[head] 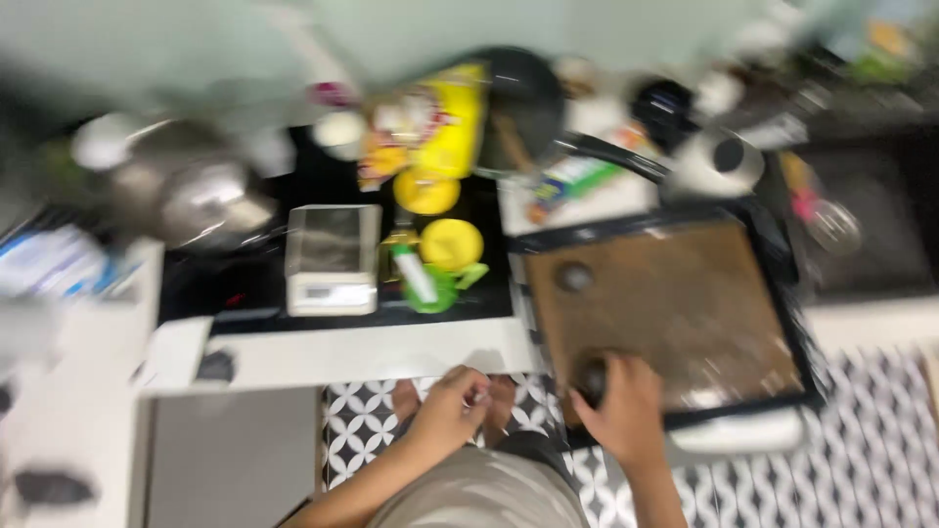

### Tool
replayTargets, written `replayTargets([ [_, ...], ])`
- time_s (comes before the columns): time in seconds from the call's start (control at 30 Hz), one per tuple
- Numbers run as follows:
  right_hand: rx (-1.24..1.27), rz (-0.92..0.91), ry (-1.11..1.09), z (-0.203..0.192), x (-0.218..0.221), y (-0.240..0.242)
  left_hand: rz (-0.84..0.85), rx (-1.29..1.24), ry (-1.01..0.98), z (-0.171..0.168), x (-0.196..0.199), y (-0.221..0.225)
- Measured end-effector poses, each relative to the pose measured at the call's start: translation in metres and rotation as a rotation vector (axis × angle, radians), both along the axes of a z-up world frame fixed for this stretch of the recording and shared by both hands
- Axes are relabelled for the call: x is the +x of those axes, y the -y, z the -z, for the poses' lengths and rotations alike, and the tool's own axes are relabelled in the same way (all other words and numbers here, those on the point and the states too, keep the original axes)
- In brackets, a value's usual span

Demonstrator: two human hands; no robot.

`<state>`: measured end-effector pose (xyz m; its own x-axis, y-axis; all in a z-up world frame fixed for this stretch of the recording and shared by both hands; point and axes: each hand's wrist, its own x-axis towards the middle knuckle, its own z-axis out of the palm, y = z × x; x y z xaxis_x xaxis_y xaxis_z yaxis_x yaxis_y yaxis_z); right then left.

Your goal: Placing a tray of dough into the oven and shaping more dough rolls using a scale.

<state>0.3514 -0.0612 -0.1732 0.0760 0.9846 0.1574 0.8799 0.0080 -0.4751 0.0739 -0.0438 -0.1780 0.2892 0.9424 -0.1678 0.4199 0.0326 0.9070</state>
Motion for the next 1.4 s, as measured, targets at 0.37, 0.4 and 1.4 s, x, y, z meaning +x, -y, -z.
replayTargets([
  [0.37,0.078,-0.314,-0.259,0.001,-0.159,-0.046,-0.955,0.096,-0.395,-0.012,-0.314,0.001],
  [0.4,0.102,-0.531,-0.345,-0.001,-0.198,-0.053,-0.954,0.186,-0.604,-0.008,-0.346,-0.005],
  [1.4,-0.408,-0.735,-0.261,0.069,-0.521,-0.106,-0.421,-0.082,-0.498,0.049,-0.381,0.007],
])
